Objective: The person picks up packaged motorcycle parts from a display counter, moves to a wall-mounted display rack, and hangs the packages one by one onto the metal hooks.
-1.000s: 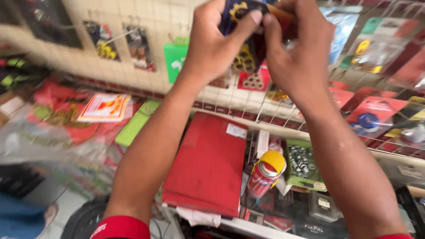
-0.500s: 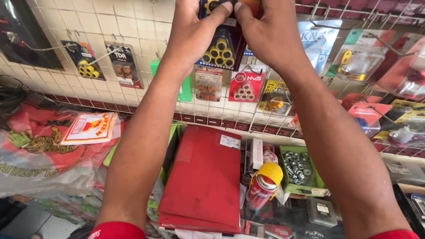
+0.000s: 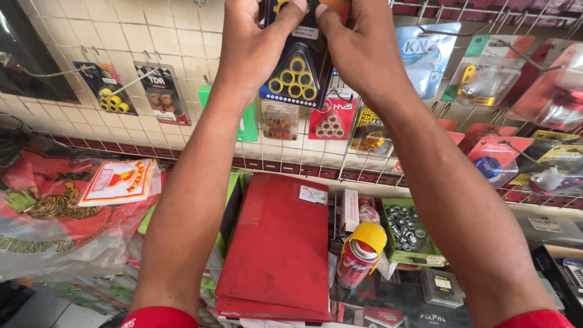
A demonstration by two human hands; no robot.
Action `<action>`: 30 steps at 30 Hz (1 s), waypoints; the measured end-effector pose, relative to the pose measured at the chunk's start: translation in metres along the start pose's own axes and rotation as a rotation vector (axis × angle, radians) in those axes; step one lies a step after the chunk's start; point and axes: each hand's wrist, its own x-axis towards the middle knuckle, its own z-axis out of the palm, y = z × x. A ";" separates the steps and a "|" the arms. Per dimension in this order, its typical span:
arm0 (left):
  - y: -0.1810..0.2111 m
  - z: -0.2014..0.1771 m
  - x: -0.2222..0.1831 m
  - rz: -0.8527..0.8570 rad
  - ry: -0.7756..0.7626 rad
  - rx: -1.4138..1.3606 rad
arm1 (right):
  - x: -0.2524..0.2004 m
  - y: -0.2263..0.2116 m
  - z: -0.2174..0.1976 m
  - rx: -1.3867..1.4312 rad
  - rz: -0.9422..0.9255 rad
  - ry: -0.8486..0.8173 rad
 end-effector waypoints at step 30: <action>-0.065 -0.020 0.036 0.073 0.060 0.472 | 0.021 0.033 0.027 -0.564 -0.236 0.141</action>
